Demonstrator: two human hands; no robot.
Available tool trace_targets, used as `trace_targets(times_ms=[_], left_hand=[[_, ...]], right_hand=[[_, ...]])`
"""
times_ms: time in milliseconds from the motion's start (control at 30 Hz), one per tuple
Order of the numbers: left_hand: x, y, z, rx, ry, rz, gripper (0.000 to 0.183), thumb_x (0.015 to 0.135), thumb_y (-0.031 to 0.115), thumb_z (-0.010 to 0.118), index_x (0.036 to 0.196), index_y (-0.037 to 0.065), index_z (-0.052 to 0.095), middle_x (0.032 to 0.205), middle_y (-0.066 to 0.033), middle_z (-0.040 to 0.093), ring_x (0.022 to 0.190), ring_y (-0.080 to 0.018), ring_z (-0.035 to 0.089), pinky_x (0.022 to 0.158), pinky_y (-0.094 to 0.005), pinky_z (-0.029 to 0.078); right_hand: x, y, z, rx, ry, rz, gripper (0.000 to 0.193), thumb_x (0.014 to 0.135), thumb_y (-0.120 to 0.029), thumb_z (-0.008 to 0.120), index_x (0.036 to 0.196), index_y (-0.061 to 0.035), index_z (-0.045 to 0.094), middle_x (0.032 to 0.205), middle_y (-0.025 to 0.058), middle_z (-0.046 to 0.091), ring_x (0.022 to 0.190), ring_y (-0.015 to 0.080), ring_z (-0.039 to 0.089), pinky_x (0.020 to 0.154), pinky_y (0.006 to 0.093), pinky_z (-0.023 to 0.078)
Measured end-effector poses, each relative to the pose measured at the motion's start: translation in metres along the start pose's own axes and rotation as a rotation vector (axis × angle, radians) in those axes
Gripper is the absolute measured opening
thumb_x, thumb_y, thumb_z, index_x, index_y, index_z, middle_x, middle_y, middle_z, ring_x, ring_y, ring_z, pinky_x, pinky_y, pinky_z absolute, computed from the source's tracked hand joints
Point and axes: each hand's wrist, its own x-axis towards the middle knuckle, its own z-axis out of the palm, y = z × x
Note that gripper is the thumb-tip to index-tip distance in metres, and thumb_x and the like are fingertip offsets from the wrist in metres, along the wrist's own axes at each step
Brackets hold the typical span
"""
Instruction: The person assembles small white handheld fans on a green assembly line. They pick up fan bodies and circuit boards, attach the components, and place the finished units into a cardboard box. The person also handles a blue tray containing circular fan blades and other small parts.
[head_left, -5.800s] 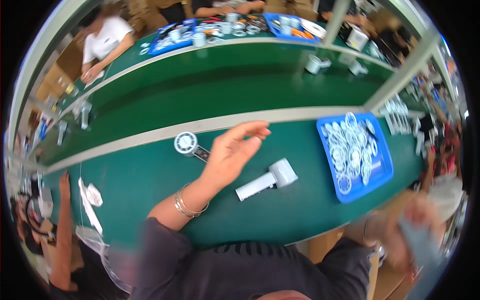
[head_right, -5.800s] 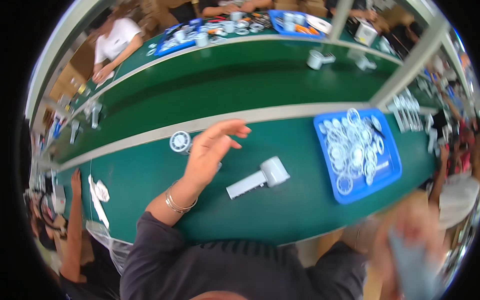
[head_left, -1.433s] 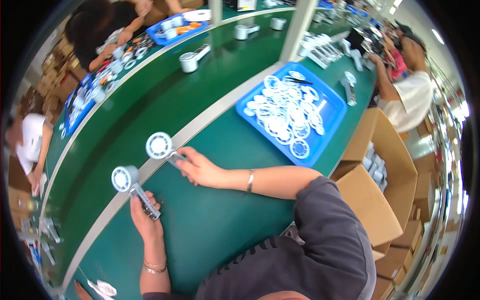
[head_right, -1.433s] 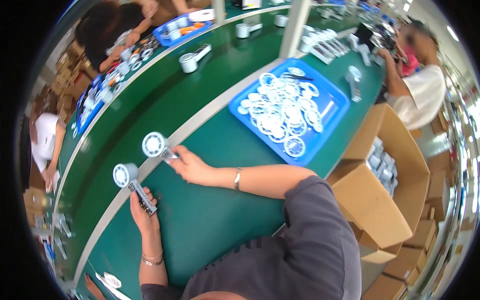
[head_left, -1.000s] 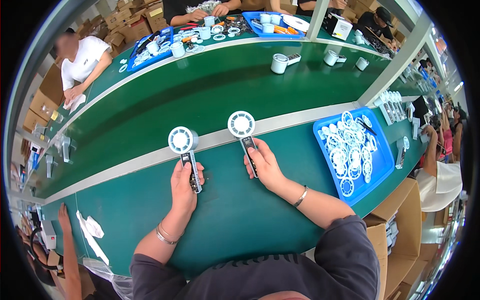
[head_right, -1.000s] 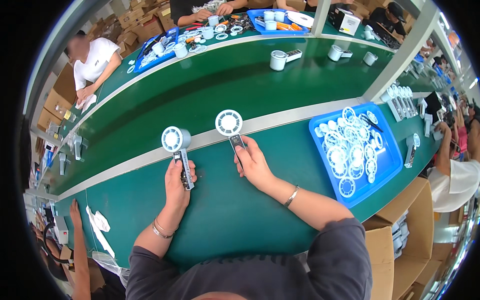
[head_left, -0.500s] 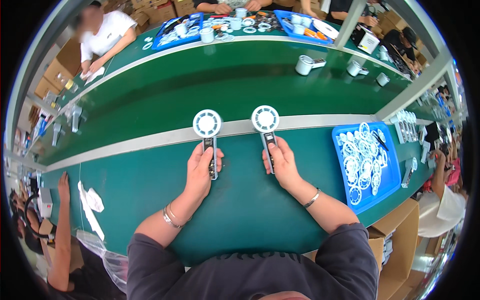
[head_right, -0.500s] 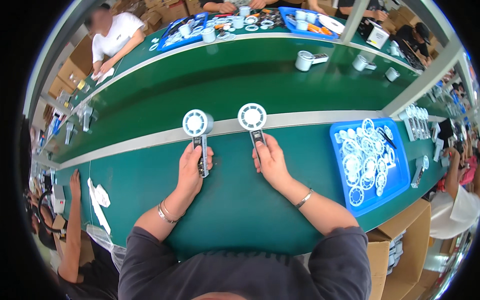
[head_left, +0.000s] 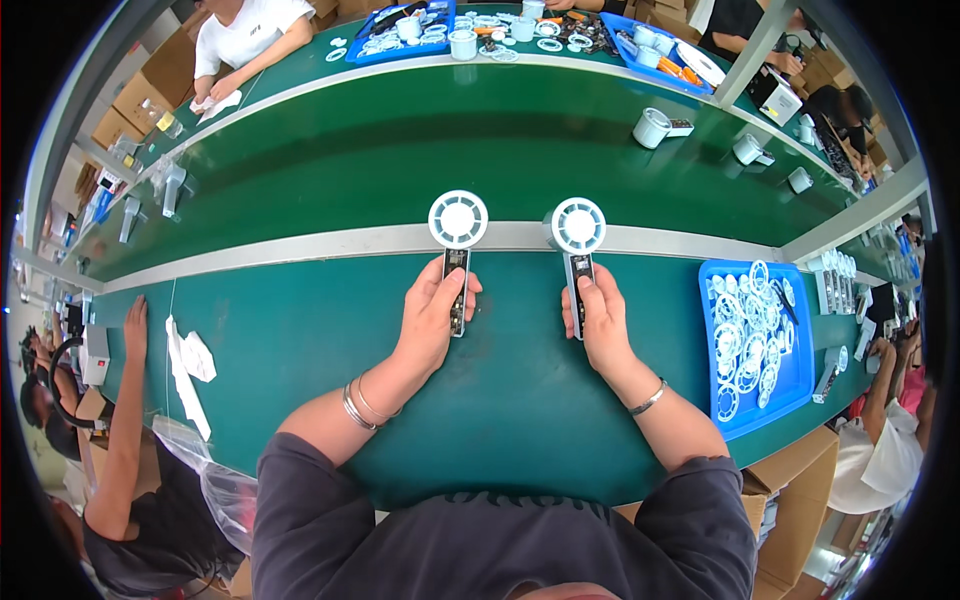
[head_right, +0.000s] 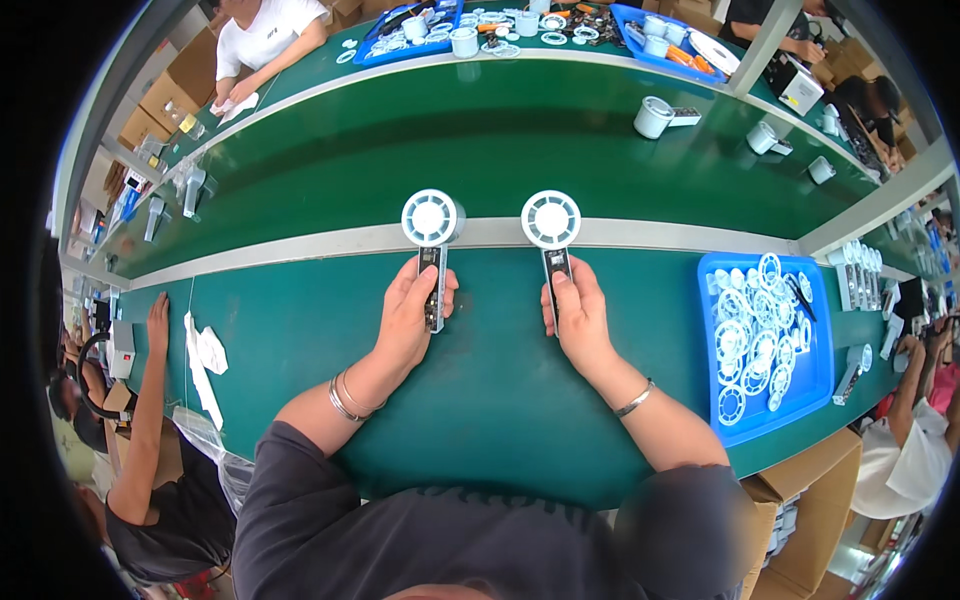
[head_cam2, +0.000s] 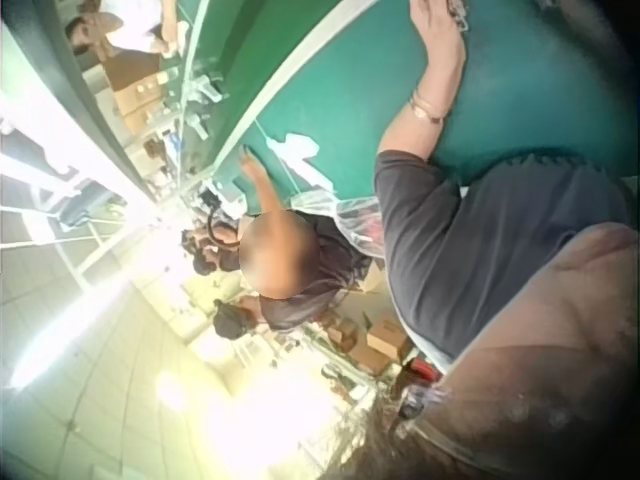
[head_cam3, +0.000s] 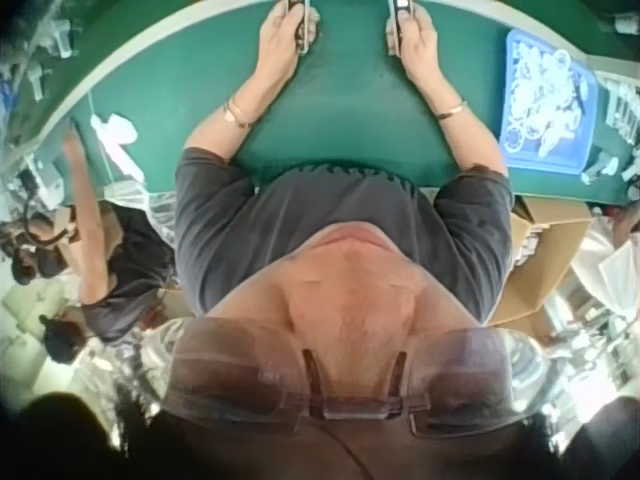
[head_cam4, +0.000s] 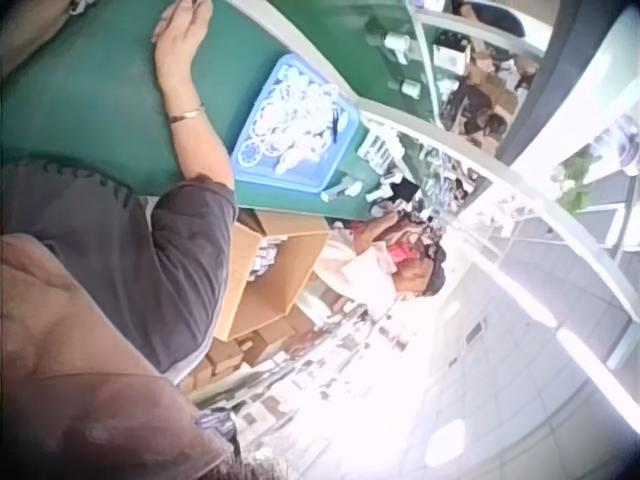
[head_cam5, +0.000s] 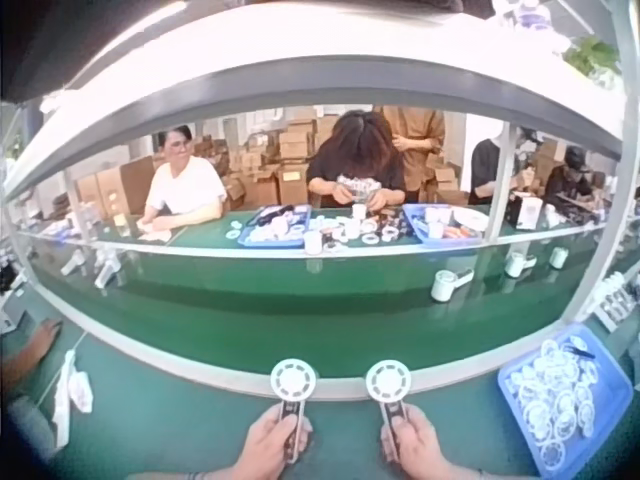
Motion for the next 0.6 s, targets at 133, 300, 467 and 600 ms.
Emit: trace_targets(times_ms=[133,300,467,600], left_hand=[[0.0020,-0.0026,0.0008,0.009,0.004,0.017,0.022,0.093,0.017,0.049,0.108,0.000,0.048,0.082,-0.0054,0.058,0.065,-0.0073,0.051,0.055,-0.0212,0.043],[0.0002,-0.0030,0.0003,-0.009,0.002,0.024,0.023,0.092,0.015,0.051,0.110,0.001,0.048,0.083,-0.0060,0.058,0.066,-0.0074,0.052,0.056,-0.0213,0.044],[0.0003,-0.0011,-0.0022,-0.032,-0.003,0.018,0.025,0.092,0.017,0.049,0.112,0.002,0.048,0.084,-0.0057,0.059,0.067,-0.0074,0.052,0.057,-0.0213,0.044],[0.0016,-0.0008,-0.0028,-0.031,-0.045,0.021,0.023,0.093,0.017,0.047,0.109,0.002,0.049,0.084,-0.0074,0.059,0.067,-0.0088,0.053,0.057,-0.0221,0.045]], right_hand=[[0.0003,-0.0004,-0.0004,-0.018,-0.005,-0.015,0.026,0.095,-0.022,0.039,0.111,-0.0021,0.043,0.072,0.0046,0.051,0.053,0.0097,0.046,0.043,0.0227,0.039],[-0.0014,-0.0018,-0.0003,0.016,-0.021,0.013,0.031,0.094,-0.022,0.041,0.117,-0.0012,0.044,0.075,0.0026,0.051,0.054,0.0071,0.046,0.045,0.0213,0.039],[-0.0007,-0.0017,0.0026,0.035,-0.026,0.024,0.032,0.094,-0.022,0.041,0.119,-0.0011,0.043,0.075,0.0026,0.051,0.056,0.0071,0.047,0.046,0.0215,0.040],[-0.0003,0.0006,0.0010,0.048,-0.026,0.019,0.033,0.094,-0.022,0.041,0.120,-0.0019,0.042,0.077,0.0027,0.052,0.056,0.0073,0.047,0.047,0.0215,0.040]])
